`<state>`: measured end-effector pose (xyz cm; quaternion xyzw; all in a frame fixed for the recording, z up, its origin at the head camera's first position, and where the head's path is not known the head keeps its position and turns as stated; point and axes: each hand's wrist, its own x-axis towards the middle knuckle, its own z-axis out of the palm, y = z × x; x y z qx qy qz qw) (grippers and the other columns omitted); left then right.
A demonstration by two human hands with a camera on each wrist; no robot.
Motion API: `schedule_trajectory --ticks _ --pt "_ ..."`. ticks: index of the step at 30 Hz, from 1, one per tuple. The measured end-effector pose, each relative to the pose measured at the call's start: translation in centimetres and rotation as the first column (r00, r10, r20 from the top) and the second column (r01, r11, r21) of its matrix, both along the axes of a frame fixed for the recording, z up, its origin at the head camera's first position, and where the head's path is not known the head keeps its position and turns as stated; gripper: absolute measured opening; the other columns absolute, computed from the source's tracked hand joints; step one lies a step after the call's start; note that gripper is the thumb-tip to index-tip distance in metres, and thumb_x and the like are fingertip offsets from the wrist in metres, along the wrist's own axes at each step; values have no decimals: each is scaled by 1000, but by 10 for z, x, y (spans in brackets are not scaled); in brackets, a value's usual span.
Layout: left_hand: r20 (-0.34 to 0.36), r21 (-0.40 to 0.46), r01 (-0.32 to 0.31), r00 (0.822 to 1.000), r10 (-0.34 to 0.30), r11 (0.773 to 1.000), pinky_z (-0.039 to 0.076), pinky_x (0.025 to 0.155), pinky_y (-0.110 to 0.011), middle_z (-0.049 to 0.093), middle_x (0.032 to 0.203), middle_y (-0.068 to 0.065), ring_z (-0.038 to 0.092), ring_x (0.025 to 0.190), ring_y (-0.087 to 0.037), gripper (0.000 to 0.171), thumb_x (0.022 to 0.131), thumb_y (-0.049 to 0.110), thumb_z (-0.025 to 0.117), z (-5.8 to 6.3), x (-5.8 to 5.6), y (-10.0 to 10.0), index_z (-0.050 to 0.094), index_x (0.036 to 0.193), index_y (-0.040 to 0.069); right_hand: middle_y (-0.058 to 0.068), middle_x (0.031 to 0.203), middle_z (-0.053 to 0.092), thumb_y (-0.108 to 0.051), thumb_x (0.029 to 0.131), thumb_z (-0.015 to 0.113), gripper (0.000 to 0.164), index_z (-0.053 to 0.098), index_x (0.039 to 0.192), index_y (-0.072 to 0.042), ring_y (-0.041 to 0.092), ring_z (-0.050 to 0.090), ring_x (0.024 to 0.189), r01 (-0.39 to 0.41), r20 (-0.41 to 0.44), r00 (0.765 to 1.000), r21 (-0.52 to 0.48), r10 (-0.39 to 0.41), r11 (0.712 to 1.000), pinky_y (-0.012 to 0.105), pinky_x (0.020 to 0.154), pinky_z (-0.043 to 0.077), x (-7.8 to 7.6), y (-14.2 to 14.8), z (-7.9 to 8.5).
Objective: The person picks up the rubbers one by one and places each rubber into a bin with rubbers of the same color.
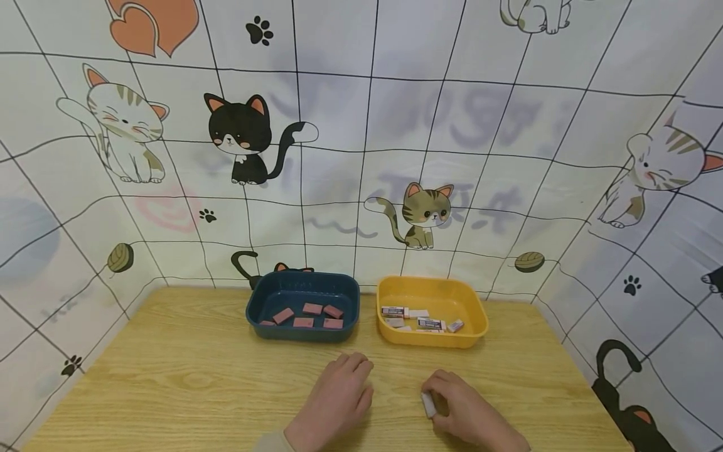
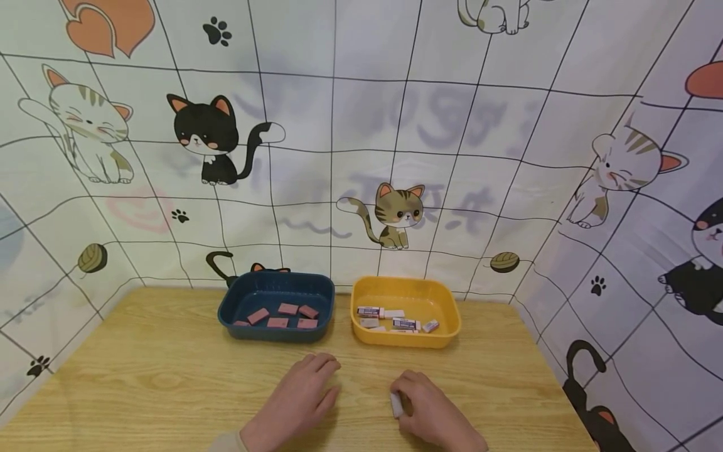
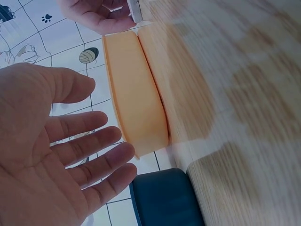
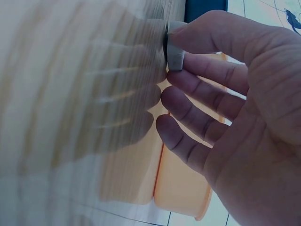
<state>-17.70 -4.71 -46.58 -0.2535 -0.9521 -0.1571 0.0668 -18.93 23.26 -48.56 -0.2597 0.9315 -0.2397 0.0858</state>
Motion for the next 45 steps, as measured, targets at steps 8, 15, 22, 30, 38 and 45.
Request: schedule_trajectory --ticks 8,15,22,30,38,45 --pt "2 1 -2 1000 2 1000 54 95 -42 66 122 -3 61 108 -20 29 99 25 65 -1 -1 0 70 123 9 -9 103 57 -12 79 80 34 70 111 -13 3 52 88 30 -45 999 -42 -32 999 26 76 52 -1 4 -2" --pt "-5 5 0 1000 0 1000 54 94 -42 66 122 -3 61 108 -20 28 99 24 66 0 -1 0 70 122 9 -6 103 55 -13 80 80 36 69 114 -11 6 52 88 118 -45 992 -61 -121 991 25 73 51 -1 5 3" --pt "-19 -6 7 1000 -7 1000 54 93 -41 66 121 -3 61 107 -20 27 99 25 66 2 -4 1 70 121 10 -4 103 57 -11 81 81 34 69 113 -12 11 58 89 259 -83 960 -87 -266 962 23 71 52 -2 1 10" --pt "13 -11 -3 1000 3 1000 54 95 -41 65 122 -3 61 106 -20 28 99 25 66 7 -8 4 69 122 10 -2 102 63 -13 80 85 31 72 108 -12 12 61 86 346 -219 905 -118 -364 931 25 71 54 -5 -1 14" --pt "-25 -10 11 1000 -12 1000 54 93 -41 65 120 -3 60 104 -20 27 97 22 67 8 -11 6 69 120 9 3 98 66 -17 84 83 25 72 106 -9 16 63 83 338 -313 879 -120 -359 933 32 70 54 -11 -1 24" --pt "1 -23 6 1000 -6 1000 55 95 -41 66 119 -3 60 104 -19 28 98 24 68 10 -14 8 70 121 9 4 100 67 -20 87 83 24 72 105 -8 20 63 85 352 -321 873 -108 -367 930 37 73 55 -21 0 32"
